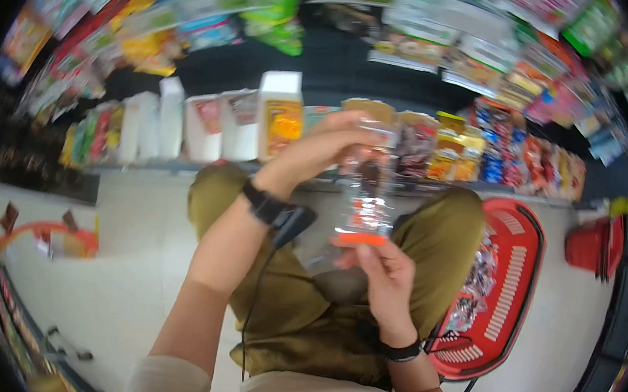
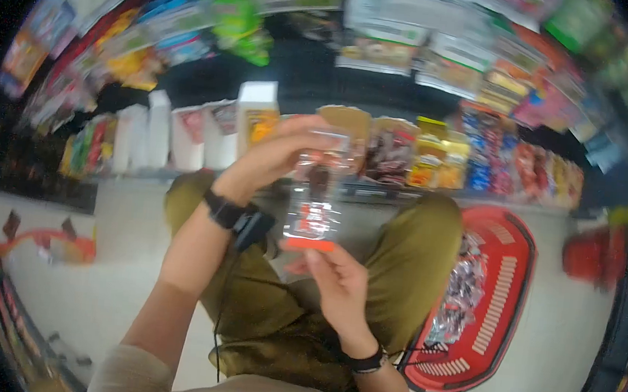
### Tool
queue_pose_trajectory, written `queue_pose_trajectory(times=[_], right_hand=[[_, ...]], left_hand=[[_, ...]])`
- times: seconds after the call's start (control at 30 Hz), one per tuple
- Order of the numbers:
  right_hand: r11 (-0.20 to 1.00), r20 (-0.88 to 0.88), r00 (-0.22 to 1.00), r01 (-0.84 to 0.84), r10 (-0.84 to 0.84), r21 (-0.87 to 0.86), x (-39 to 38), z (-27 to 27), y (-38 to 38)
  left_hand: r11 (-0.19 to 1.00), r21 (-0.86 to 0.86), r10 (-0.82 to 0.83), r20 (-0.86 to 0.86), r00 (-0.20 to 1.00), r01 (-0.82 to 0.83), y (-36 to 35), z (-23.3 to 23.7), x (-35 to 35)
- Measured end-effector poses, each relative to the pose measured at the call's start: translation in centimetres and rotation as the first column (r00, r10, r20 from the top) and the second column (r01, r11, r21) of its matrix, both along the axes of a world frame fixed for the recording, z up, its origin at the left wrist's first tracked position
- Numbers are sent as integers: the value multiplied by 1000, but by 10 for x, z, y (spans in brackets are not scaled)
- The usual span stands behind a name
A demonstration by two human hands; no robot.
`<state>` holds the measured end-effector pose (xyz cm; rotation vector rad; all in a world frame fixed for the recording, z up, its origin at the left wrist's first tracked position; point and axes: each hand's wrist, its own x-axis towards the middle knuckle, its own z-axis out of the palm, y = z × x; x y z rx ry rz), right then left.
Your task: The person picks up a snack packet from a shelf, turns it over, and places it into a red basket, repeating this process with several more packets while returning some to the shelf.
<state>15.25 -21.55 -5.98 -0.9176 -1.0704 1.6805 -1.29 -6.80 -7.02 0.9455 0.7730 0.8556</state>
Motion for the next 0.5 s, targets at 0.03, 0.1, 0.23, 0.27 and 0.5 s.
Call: queue_pose_trajectory(times=[0.03,0.1,0.23,0.27,0.5], right_hand=[[1000,-16,1000,19,-19,-19,0,-1,0],[995,-49,996,76,-79,-63,-1,-6,-1],[991,-142,983,112,-120,-67,0,-22,2],[994,-122,987,104,-108,-40,2,-24,2],[958,119,950,285,-288,41,85,-14,-23]], left_hand=[[999,-35,42,48,998,-41,-2,1,3],[998,-62,-10,92,996,16,-8,4,7],[995,5,-100,-33,994,100,-30,8,21],[990,0,-144,-89,986,144,-30,4,20],[995,-54,-88,-39,995,86,-35,8,57]])
